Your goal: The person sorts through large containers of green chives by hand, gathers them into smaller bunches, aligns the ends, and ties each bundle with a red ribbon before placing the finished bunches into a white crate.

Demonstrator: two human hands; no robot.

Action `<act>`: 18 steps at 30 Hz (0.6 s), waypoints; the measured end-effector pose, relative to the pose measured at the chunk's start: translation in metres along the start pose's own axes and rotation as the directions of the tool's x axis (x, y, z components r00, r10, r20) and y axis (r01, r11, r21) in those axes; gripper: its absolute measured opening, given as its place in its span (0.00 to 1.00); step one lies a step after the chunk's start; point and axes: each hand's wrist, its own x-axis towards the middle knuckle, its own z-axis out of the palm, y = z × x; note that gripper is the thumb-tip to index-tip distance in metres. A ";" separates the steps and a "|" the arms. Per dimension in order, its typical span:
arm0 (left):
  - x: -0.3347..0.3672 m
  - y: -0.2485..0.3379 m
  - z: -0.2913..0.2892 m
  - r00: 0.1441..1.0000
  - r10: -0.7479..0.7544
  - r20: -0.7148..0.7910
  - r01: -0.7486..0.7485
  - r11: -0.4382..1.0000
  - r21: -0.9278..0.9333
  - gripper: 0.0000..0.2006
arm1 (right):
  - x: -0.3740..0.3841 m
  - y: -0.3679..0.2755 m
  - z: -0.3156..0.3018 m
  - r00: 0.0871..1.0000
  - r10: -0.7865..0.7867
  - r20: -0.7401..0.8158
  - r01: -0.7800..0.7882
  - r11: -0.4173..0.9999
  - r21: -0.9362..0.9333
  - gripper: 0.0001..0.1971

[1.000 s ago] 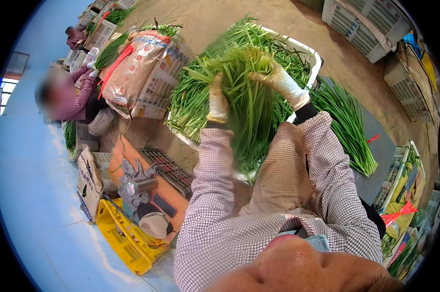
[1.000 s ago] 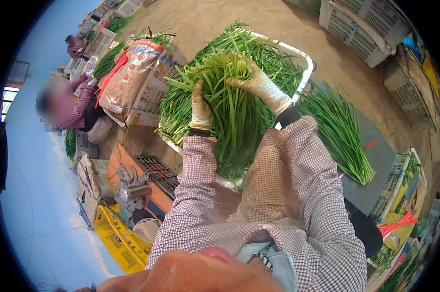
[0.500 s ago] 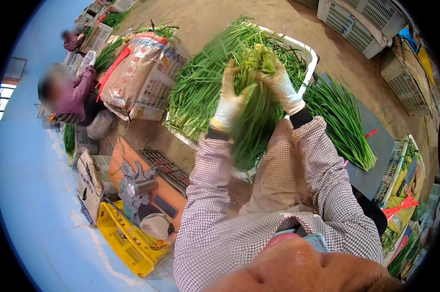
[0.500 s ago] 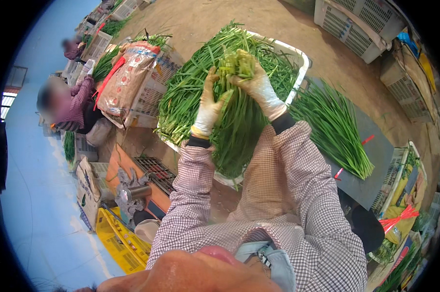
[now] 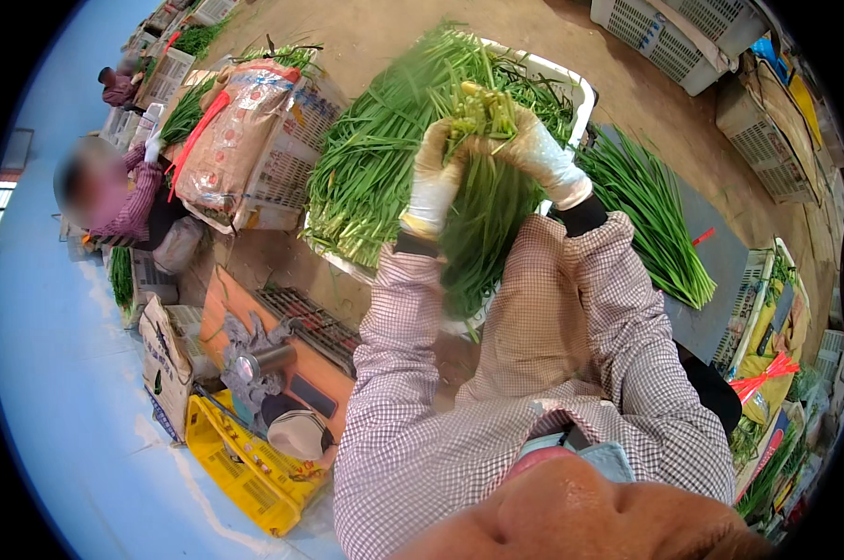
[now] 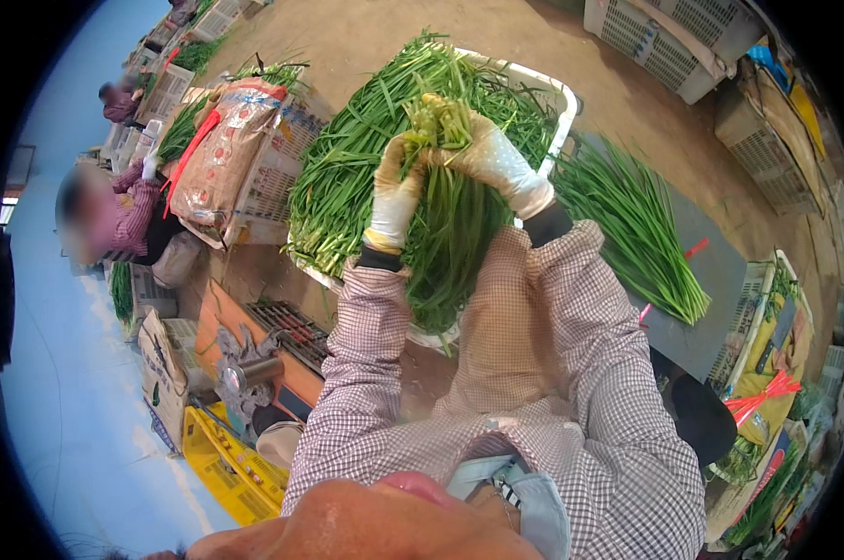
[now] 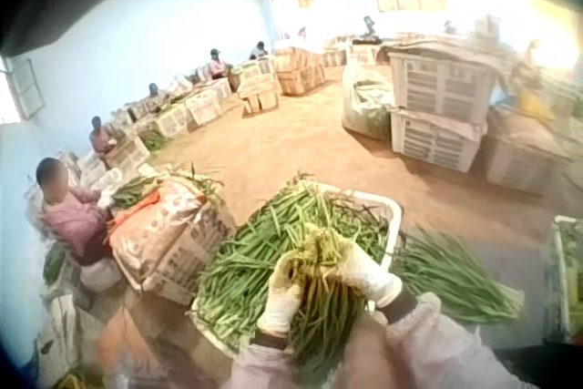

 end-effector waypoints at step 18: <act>0.012 0.000 0.012 0.995 -0.032 -0.095 0.039 0.997 0.069 0.22 | -0.001 0.000 0.007 0.998 0.039 -0.048 -0.040 0.999 -0.028 0.33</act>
